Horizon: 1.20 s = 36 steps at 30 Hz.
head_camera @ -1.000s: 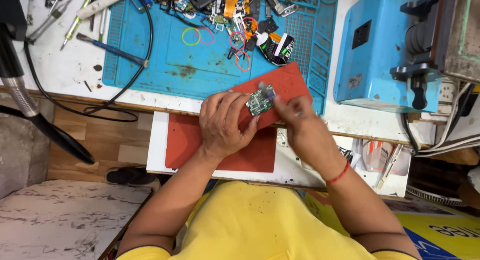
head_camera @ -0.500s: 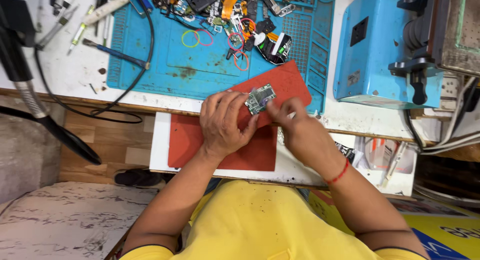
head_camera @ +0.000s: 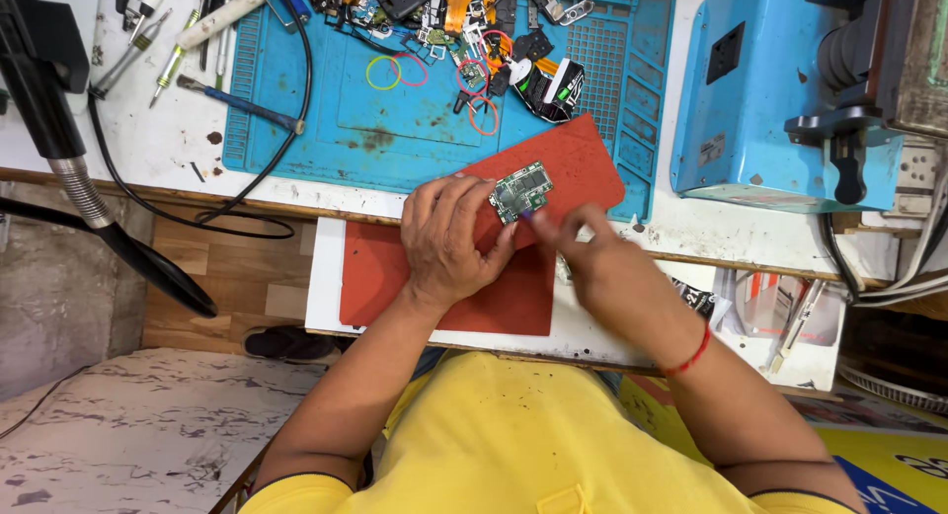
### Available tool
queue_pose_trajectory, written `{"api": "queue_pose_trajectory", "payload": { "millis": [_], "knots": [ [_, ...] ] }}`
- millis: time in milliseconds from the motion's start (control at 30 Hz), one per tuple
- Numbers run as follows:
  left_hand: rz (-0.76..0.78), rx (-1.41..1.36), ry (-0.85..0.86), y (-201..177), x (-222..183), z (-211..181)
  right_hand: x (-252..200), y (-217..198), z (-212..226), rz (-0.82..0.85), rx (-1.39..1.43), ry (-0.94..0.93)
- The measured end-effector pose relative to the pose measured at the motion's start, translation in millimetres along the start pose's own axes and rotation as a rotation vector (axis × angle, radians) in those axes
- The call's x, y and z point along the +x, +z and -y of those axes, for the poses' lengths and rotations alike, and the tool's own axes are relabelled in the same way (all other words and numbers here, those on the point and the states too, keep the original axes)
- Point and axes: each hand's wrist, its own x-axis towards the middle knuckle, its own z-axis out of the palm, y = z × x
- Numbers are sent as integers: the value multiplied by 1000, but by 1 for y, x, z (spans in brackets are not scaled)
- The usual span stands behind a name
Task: The person cleans a green motherboard using a small brush and a cloth while the object is placed on a red pad.
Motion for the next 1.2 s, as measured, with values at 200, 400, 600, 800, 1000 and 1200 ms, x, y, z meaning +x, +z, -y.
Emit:
{"api": "queue_pose_trajectory", "payload": {
  "millis": [200, 400, 600, 800, 1000, 1200],
  "knots": [
    [7, -20, -3, 2, 0, -4, -2, -13, 8, -142, -6, -41],
    [-13, -5, -6, 0, -2, -3, 11, -19, 30, -219, 5, -209],
    [-45, -16, 10, -2, 12, 3, 10, -25, 36, -61, -79, -10],
    [-6, -6, 4, -7, 7, -5, 12, -6, 24, -119, -33, -121],
    [-12, 5, -11, -4, -2, -5, -9, 0, -4, -362, -31, -88],
    [-26, -3, 18, 1, 3, -2, -13, 14, -9, -299, -42, -48]
  ]
}}
